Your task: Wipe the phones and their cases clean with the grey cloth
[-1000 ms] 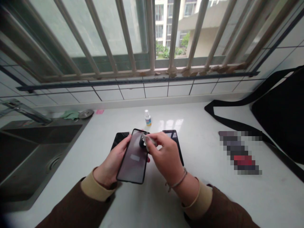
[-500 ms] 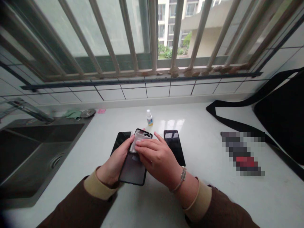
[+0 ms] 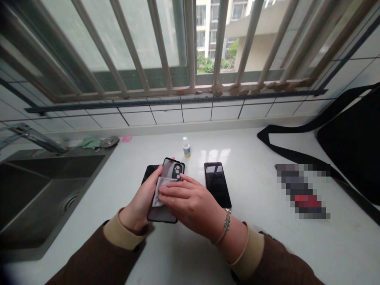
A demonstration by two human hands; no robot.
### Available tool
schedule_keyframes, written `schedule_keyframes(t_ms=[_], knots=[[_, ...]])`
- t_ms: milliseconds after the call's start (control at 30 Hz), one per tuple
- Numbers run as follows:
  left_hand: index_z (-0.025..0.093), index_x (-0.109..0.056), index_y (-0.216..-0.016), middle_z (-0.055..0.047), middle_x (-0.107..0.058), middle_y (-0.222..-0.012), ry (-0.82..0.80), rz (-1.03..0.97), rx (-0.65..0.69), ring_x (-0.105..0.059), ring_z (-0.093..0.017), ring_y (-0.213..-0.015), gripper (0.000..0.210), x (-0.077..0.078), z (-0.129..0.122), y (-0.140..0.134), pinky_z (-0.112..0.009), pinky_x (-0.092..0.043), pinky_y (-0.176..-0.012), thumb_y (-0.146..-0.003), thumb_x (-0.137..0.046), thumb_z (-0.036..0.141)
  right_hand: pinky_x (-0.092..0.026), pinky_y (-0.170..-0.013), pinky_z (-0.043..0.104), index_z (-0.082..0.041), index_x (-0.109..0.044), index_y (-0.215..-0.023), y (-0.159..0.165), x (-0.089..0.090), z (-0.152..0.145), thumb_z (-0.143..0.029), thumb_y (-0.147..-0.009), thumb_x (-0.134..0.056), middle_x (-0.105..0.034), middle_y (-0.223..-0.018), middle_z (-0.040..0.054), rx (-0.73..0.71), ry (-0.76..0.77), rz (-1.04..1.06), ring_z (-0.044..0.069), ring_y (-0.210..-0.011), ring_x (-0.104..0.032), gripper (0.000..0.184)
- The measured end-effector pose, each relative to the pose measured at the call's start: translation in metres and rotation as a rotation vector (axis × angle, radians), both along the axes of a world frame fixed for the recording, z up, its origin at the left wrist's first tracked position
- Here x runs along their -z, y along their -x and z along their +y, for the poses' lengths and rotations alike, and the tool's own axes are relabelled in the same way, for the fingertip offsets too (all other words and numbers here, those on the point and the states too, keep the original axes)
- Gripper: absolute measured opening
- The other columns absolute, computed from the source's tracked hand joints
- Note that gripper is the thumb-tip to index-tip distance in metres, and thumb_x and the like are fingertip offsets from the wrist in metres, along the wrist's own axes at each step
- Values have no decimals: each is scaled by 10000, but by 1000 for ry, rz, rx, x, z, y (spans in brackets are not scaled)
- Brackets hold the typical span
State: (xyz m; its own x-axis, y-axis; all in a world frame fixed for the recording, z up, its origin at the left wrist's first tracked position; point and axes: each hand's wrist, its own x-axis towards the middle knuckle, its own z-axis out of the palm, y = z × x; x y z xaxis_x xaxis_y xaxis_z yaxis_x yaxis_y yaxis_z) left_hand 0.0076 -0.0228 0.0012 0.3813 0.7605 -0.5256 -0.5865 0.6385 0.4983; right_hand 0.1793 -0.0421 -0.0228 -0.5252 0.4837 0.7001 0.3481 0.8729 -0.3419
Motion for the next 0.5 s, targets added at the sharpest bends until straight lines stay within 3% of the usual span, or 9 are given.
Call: schedule_keyframes(t_ms=[133,267,367,500], knots=[[83,-760,-1275,-130,-823,-932,-37,24,0,-785,-199,-841,472,2,-8,-8,-275,-621,-814,-1153,-434,402,-534,-1212,515,-202,-764,-1292,-4,5,5,-165,-1090,-604,-795,-1358,80,208,40,16,227,-1273,-755,260],[118,-761,-1290,-119,-824,-998,-44,-13,25,-788,-201,-917,405,-1,-12,-15,-280,-614,-879,-1146,-474,366,-564,-1168,569,-191,-752,-1301,-6,5,6,-146,-1094,-581,-777,-1387,107,302,70,17,264,-1313,-735,271],[86,-787,-1136,-110,-804,-906,-41,-42,-41,-758,-152,-785,437,-2,-10,-13,-223,-611,-784,-1156,-446,359,-585,-1148,528,-184,-755,-1268,-4,1,4,-130,-1088,-591,-797,-1345,103,235,33,51,256,-1304,-733,249],[82,-758,-862,-76,-728,-703,44,-43,-53,-647,-94,-534,562,-4,-4,-5,-157,-506,-490,-1165,-383,372,-625,-1070,444,-192,-769,-1222,2,-4,-2,-118,-1077,-604,-831,-1223,74,22,0,57,232,-1193,-745,231]])
